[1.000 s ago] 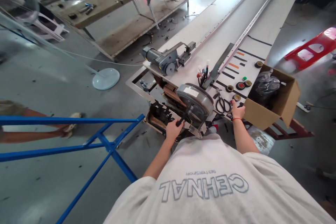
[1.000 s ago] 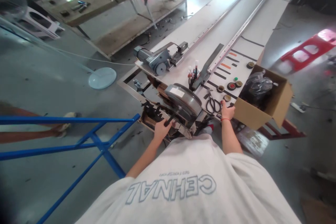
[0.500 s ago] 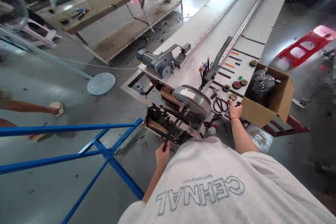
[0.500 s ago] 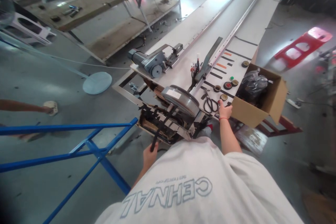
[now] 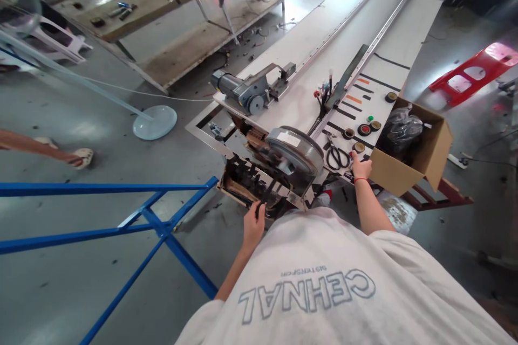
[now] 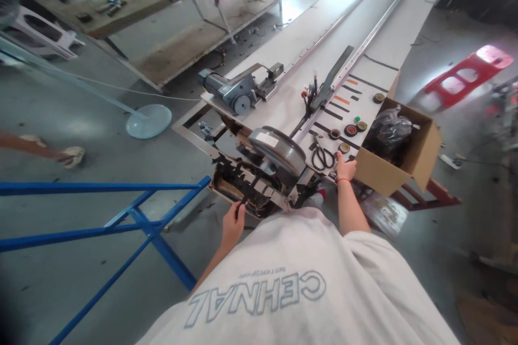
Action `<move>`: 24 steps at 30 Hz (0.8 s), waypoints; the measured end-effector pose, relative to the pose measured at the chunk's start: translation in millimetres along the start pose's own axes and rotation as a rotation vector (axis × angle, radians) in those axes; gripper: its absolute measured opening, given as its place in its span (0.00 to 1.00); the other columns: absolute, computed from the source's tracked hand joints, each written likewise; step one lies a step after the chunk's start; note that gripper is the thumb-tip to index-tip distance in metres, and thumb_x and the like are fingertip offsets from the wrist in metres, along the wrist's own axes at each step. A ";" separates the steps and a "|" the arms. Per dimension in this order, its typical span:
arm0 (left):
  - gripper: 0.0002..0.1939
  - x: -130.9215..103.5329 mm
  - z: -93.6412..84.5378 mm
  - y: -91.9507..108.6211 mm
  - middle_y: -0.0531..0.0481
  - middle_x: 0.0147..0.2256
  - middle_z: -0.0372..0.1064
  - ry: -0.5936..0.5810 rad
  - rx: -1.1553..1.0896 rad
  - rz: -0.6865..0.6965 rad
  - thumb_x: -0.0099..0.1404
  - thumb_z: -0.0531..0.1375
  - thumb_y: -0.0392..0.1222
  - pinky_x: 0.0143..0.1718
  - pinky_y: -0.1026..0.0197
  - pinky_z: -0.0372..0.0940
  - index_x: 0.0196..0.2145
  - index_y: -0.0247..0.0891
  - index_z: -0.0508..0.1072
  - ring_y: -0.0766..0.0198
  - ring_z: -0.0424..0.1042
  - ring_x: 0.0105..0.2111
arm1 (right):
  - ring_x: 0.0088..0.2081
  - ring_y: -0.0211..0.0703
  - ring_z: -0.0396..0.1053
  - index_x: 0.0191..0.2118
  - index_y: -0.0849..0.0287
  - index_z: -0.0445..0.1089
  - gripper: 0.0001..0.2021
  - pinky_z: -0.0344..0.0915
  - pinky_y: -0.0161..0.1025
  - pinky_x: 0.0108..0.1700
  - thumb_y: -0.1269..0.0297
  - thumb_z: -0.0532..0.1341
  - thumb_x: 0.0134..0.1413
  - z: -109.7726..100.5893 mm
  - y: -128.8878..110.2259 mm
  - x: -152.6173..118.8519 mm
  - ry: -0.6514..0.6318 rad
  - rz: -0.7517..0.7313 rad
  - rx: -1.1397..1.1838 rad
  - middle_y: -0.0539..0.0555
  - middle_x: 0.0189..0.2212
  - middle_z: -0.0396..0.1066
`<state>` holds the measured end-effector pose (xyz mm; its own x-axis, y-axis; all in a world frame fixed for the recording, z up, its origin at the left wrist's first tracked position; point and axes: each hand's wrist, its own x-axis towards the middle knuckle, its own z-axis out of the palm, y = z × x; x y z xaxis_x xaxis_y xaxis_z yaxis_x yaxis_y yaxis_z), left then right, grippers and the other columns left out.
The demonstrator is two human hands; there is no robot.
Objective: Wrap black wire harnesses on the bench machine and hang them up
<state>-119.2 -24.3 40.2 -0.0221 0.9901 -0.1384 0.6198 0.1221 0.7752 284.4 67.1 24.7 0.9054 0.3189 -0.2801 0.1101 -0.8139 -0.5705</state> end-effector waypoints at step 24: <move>0.14 39.7 41.4 -37.9 0.46 0.25 0.73 -0.080 0.322 -0.123 0.62 0.54 0.46 0.30 0.65 0.60 0.29 0.36 0.75 0.58 0.73 0.30 | 0.55 0.60 0.66 0.54 0.72 0.61 0.36 0.62 0.45 0.55 0.43 0.62 0.51 -10.9 -9.6 -7.3 -0.093 -0.040 -0.005 0.75 0.51 0.66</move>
<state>-111.1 7.5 -20.1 -0.0583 0.9594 -0.2759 0.8321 0.1994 0.5176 281.2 67.3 40.7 0.8584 0.3944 -0.3280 0.1471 -0.8019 -0.5791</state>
